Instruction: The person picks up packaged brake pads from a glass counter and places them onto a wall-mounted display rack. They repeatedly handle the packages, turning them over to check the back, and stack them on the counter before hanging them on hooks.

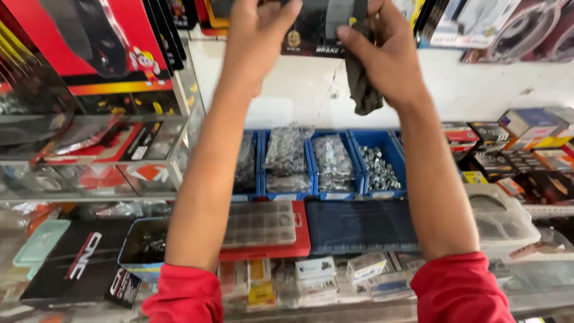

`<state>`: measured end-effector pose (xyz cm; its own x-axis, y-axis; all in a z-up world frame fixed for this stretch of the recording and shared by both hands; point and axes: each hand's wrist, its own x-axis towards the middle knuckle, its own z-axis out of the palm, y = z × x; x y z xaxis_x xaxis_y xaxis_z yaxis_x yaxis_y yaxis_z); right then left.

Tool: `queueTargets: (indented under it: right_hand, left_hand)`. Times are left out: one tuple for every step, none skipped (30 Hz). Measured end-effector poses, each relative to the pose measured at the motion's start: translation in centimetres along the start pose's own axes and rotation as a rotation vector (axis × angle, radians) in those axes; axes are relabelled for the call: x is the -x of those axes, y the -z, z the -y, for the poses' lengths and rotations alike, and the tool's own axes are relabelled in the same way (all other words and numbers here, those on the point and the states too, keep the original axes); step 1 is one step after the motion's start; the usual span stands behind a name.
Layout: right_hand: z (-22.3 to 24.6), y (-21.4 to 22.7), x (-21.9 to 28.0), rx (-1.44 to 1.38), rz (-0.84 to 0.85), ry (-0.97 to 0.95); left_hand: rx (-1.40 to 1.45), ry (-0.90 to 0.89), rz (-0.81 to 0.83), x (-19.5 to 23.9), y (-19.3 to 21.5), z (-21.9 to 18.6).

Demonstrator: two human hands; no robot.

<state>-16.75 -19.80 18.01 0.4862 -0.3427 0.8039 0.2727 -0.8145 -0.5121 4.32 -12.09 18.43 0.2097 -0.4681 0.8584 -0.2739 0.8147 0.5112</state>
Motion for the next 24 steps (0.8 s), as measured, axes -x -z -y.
queueTargets:
  right_hand:
    - [0.3, 0.2, 0.4, -0.001, 0.002, -0.005]
    - [0.6, 0.3, 0.7, -0.023, 0.030, 0.006]
    - [1.0, 0.5, 0.7, -0.045, 0.059, 0.024]
    - [1.3, 0.4, 1.0, -0.045, 0.062, 0.026]
    - [1.7, 0.4, 1.1, -0.064, 0.052, 0.000]
    - [2.1, 0.4, 1.3, -0.084, 0.042, -0.025]
    - [2.4, 0.4, 1.4, -0.083, 0.047, -0.018]
    - [2.7, 0.4, 1.5, -0.076, 0.059, -0.008]
    - [2.9, 0.5, 1.7, -0.069, 0.070, 0.000]
    - [3.2, 0.5, 1.7, -0.069, 0.073, 0.005]
    - [3.4, 0.5, 1.9, -0.084, 0.045, -0.009]
    - [3.6, 0.6, 2.1, -0.099, 0.018, -0.022]
    - [3.5, 0.8, 2.3, -0.103, 0.017, -0.032]
    - [3.2, 0.9, 2.4, -0.087, -0.017, 0.001]
    - [2.8, 1.1, 3.2, -0.073, -0.051, 0.012]
    - [2.6, 1.3, 4.3, -0.079, -0.051, -0.018]
    - [2.4, 1.4, 5.5, -0.031, -0.068, -0.039]
    - [2.2, 1.5, 6.8, 0.017, -0.084, -0.060]
    - [2.2, 1.6, 7.7, 0.009, -0.077, -0.092]
    - [2.2, 1.8, 8.4, 0.084, -0.096, -0.107]
    - [2.4, 2.2, 8.7, 0.164, -0.120, -0.102]
    - [2.7, 2.4, 9.1, 0.161, -0.118, -0.115]
    - [3.0, 2.5, 9.5, 0.239, -0.139, -0.114]
    - [3.2, 2.7, 9.9, 0.318, -0.158, -0.114]
  left_hand:
    - [0.001, 0.005, -0.002, 0.5, 0.2, -0.8]
    - [0.039, 0.065, 0.034, 1.0, 0.5, -1.7]
    - [0.075, 0.118, 0.070, 1.2, 0.8, -2.7]
    - [0.075, 0.116, 0.067, 1.5, 0.9, -3.3]
    - [0.130, 0.165, 0.082, 1.7, 0.9, -3.8]
    - [0.185, 0.214, 0.097, 1.9, 1.0, -4.5]
    - [0.183, 0.207, 0.092, 2.0, 1.1, -4.8]
    - [0.222, 0.198, 0.122, 2.2, 1.2, -5.1]
    - [0.260, 0.190, 0.153, 2.4, 1.2, -5.4]
    - [0.258, 0.186, 0.151, 2.5, 1.3, -6.0]
    - [0.274, 0.216, 0.153, 2.7, 1.3, -6.5]
    - [0.290, 0.246, 0.155, 2.9, 1.3, -6.9]
    - [0.291, 0.256, 0.153, 2.7, 1.4, -6.6]
    - [0.316, 0.166, 0.164, 2.6, 1.5, -6.2]
    - [0.347, 0.096, 0.169, 3.1, 1.5, -5.6]
    - [0.353, 0.126, 0.163, 3.6, 1.6, -5.3]
    - [0.340, 0.159, 0.163, 4.4, 1.8, -4.9]
    - [0.326, 0.192, 0.163, 5.3, 1.9, -4.5]
    - [0.331, 0.224, 0.151, 6.1, 2.2, -4.3]
    - [0.307, 0.258, 0.155, 6.8, 2.3, -4.1]
    - [0.280, 0.273, 0.167, 7.0, 2.4, -4.1]
    - [0.282, 0.286, 0.165, 8.3, 1.8, -4.8]
    - [0.256, 0.306, 0.176, 9.7, 1.2, -5.4]
    - [0.229, 0.327, 0.189, 11.1, 0.6, -6.1]
